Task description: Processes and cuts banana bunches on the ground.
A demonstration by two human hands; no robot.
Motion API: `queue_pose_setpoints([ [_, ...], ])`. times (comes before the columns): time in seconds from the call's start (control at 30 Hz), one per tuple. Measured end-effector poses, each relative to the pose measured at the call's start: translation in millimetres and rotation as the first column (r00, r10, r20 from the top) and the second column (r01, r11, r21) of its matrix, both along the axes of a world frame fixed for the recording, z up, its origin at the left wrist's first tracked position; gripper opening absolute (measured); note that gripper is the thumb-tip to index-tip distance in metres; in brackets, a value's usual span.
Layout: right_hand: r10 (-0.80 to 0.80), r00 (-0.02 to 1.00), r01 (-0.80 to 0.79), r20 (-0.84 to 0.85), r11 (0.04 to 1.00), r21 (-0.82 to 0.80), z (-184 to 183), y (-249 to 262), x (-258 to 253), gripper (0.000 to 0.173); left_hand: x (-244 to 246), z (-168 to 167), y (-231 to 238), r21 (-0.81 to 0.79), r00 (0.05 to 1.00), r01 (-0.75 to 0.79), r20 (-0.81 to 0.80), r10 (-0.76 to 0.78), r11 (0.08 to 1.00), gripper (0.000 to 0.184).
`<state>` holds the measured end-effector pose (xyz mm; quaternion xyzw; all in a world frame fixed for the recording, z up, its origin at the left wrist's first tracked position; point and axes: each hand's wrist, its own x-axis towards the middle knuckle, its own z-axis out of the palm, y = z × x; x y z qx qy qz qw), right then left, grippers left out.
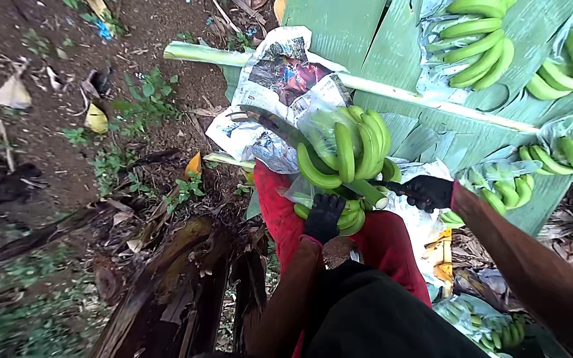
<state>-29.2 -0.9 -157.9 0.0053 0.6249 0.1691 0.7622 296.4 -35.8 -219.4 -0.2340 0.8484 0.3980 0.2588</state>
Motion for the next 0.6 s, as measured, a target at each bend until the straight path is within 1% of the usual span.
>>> queue_pose_setpoints([
  [0.03,-0.074,0.996,0.072,-0.058,0.997,-0.037,25.1,25.1,10.3,0.047,2.0,1.1,0.3,0.019,1.000,-0.002,0.007,0.002,1.000,0.099],
  [0.07,-0.132,0.983,0.121,-0.129,0.989,-0.089,52.7,40.8,7.1,0.046,1.1,-0.4,-4.6,0.019,1.000,-0.024,0.008,0.024,1.000,0.099],
  [0.1,-0.187,0.962,0.157,-0.201,0.975,-0.155,86.5,56.3,-12.8,0.042,-0.5,0.1,-8.6,0.036,0.999,-0.047,0.017,0.047,0.998,0.099],
  [0.13,-0.223,0.933,0.168,-0.282,0.964,-0.208,129.7,73.0,-41.4,0.039,-0.6,3.3,-8.2,0.076,0.998,-0.035,0.047,0.032,0.996,0.099],
  [0.17,-0.223,0.890,0.132,-0.398,0.961,-0.242,173.1,74.2,-74.8,0.041,-5.4,3.8,-7.2,0.096,0.998,-0.012,0.064,0.006,0.995,0.099],
  [0.2,-0.227,0.820,0.099,-0.525,0.960,-0.261,211.2,66.0,-100.9,0.040,-12.9,4.1,-4.3,0.090,0.998,0.015,0.063,-0.020,0.996,0.098],
  [0.23,-0.261,0.731,0.096,-0.630,0.954,-0.285,238.0,59.1,-113.1,0.039,-18.9,4.9,-1.5,0.073,0.998,0.046,0.047,-0.050,0.996,0.097],
  [0.27,-0.305,0.668,0.098,-0.679,0.940,-0.325,251.3,54.3,-115.3,0.039,-25.4,5.1,-6.2,0.061,0.995,0.086,0.041,-0.088,0.994,0.098],
  [0.3,-0.336,0.644,0.094,-0.687,0.927,-0.364,255.2,54.7,-107.4,0.041,-29.8,6.0,-12.3,0.049,0.990,0.130,0.046,-0.132,0.990,0.098],
  [0.37,-0.358,0.671,0.094,-0.649,0.910,-0.405,245.9,70.8,-75.7,0.045,-36.4,10.0,-15.0,0.053,0.973,0.210,0.083,-0.214,0.976,0.101],
  [0.4,-0.392,0.683,0.142,-0.617,0.899,-0.413,233.7,85.2,-57.3,0.046,-38.0,11.6,-14.4,0.054,0.966,0.236,0.099,-0.241,0.970,0.101],
  [0.47,-0.513,0.671,0.310,-0.535,0.850,-0.426,205.7,119.8,-19.4,0.042,-37.4,14.5,-11.3,0.071,0.953,0.269,0.124,-0.276,0.961,0.102],
  [0.5,-0.588,0.638,0.402,-0.497,0.805,-0.437,192.7,137.1,-1.4,0.039,-37.5,15.2,-9.9,0.078,0.951,0.273,0.131,-0.282,0.959,0.103],
  [0.53,-0.646,0.602,0.468,-0.469,0.762,-0.447,181.3,152.4,15.5,0.039,-39.0,15.7,-7.8,0.080,0.949,0.275,0.134,-0.284,0.958,0.102],
  [0.6,-0.744,0.495,0.553,-0.449,0.669,-0.497,159.9,182.8,48.6,0.042,-46.7,23.8,0.3,0.093,0.945,0.271,0.163,-0.283,0.958,0.100],
])
